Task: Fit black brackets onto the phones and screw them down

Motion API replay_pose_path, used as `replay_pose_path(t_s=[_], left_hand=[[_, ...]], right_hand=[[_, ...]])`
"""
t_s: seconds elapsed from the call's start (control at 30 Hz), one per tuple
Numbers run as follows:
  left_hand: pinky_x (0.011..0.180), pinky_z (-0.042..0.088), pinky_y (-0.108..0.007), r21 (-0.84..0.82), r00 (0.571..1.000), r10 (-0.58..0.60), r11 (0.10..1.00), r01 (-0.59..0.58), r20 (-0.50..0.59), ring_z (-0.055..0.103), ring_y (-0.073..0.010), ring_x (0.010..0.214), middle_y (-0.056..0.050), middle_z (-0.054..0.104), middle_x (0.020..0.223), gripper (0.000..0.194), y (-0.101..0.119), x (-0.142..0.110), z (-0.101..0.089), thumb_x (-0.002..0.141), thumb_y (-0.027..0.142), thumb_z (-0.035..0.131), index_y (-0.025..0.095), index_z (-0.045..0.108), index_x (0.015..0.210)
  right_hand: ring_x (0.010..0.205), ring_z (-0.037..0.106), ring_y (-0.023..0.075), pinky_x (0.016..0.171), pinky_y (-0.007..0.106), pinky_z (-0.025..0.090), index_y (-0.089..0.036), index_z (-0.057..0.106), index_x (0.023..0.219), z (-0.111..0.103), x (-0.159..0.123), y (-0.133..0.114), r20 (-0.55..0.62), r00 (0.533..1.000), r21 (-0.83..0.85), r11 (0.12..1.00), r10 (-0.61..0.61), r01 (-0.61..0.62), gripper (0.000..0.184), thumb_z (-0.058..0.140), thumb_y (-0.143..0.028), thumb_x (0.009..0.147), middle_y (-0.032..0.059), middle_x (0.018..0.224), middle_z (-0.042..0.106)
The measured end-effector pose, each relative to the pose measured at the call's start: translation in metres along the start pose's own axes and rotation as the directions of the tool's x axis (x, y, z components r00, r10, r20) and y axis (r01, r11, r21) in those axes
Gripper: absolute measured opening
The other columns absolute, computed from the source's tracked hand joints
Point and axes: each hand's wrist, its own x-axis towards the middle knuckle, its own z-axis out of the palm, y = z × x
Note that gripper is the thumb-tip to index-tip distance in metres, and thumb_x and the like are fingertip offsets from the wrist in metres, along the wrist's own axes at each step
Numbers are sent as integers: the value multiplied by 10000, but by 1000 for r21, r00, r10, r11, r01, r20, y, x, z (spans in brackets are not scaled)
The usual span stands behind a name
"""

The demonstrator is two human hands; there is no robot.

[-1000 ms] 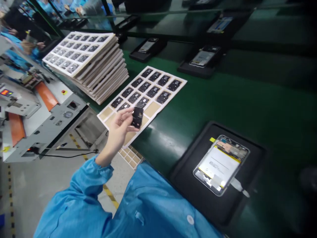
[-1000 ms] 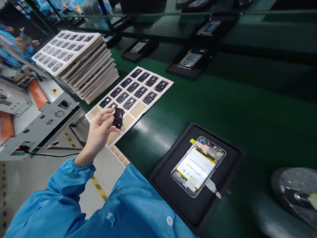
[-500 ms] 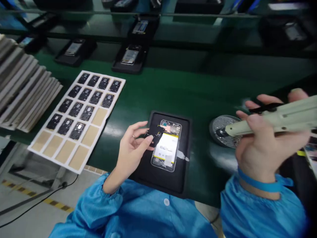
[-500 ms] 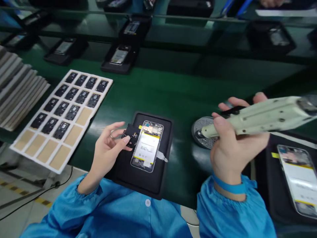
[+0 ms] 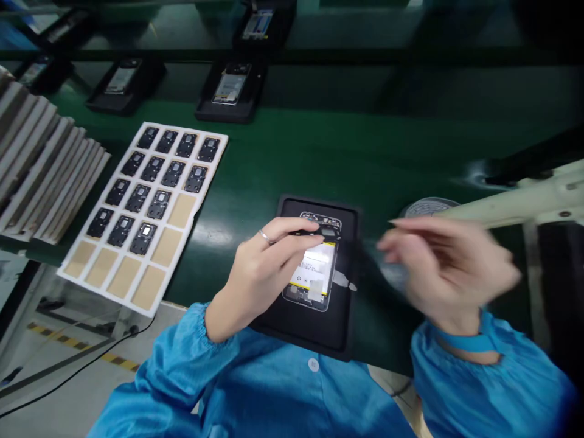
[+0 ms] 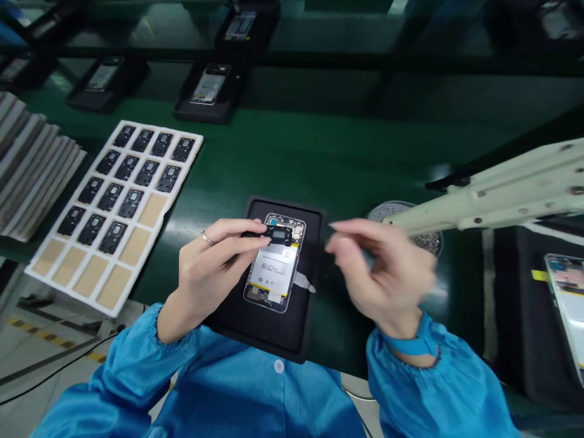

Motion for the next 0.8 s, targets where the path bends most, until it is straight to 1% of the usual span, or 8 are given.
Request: replay_pose_path(t_s=[0.13, 0.23, 0.3, 0.37, 0.43, 0.57, 0.67, 0.8], left_hand=[[1122, 826, -379, -110, 994, 91, 990, -84, 61, 946, -231, 1314, -40, 937, 1489, 288, -2, -4, 5, 1196, 111, 790, 337, 932, 1307], [1164, 816, -396, -113, 978, 144, 985, -127, 152, 931, -251, 1385, -79, 910, 1571, 302, -3, -11, 6, 1215, 106, 739, 315, 906, 1354], [1239, 789, -429, -95, 958, 158, 986, -138, 239, 879, -272, 1511, -108, 856, 1684, 359, -5, -16, 2, 1220, 88, 698, 311, 880, 1434], [1365, 718, -511, -55, 948, 113, 993, -101, 299, 797, -291, 1644, -116, 801, 1772, 434, -9, -23, -5, 1226, 91, 679, 339, 837, 1545], [1478, 601, -649, 51, 947, -27, 999, 11, 319, 693, -328, 1762, -127, 731, 1860, 509, -14, -32, -13, 1243, 127, 658, 377, 758, 1675], [1526, 330, -937, 323, 877, -337, 919, 227, 342, 309, -524, 1956, -272, 399, 2070, 783, -22, -52, -23, 1283, 430, 672, 328, 369, 1998], [1556, 178, -954, 366, 839, -358, 907, 208, 411, 213, -505, 1974, -279, 344, 2081, 870, -18, -64, -20, 1320, 444, 527, 317, 91, 2062], [1577, 158, -934, 389, 842, -346, 903, 180, 413, 232, -466, 1971, -269, 357, 2070, 875, -1, -75, -16, 1319, 314, 436, 305, -28, 2061]], right_hand=[[572, 736, 179, 527, 280, 642, -294, 944, 1324, 16, 5, -15, 173, 981, 211, 970, 89, -125, 448, 759, -696, 1255, 15, 798, 819], [567, 730, 164, 482, 246, 623, -280, 964, 1323, 21, 10, -20, 327, 922, 347, 882, 206, -320, 561, 891, -803, 1135, 24, 832, 840], [560, 720, 156, 479, 243, 633, -273, 976, 1310, 22, 10, -20, 332, 911, 354, 863, 244, -360, 568, 982, -786, 1065, 35, 864, 856], [551, 713, 156, 490, 250, 652, -277, 987, 1258, 23, 9, -17, 234, 933, 308, 890, 272, -336, 500, 1015, -732, 1052, 35, 851, 850], [557, 723, 160, 506, 257, 667, -295, 992, 1211, 23, 8, -13, 106, 956, 249, 924, 272, -290, 390, 1016, -656, 1064, 32, 869, 860], [623, 785, 177, 588, 282, 719, -313, 987, 1264, 23, 6, -2, 25, 981, 114, 974, 192, -194, 255, 944, -532, 1141, 31, 976, 904], [775, 872, 239, 723, 355, 774, -328, 975, 1322, 22, 3, 3, 53, 995, -48, 995, 86, -83, 227, 875, -491, 1200, 49, 1053, 930], [826, 879, 268, 727, 397, 736, -348, 964, 1330, 21, 0, 3, 114, 993, -137, 990, -17, 33, 200, 822, -454, 1237, 57, 1133, 947]])
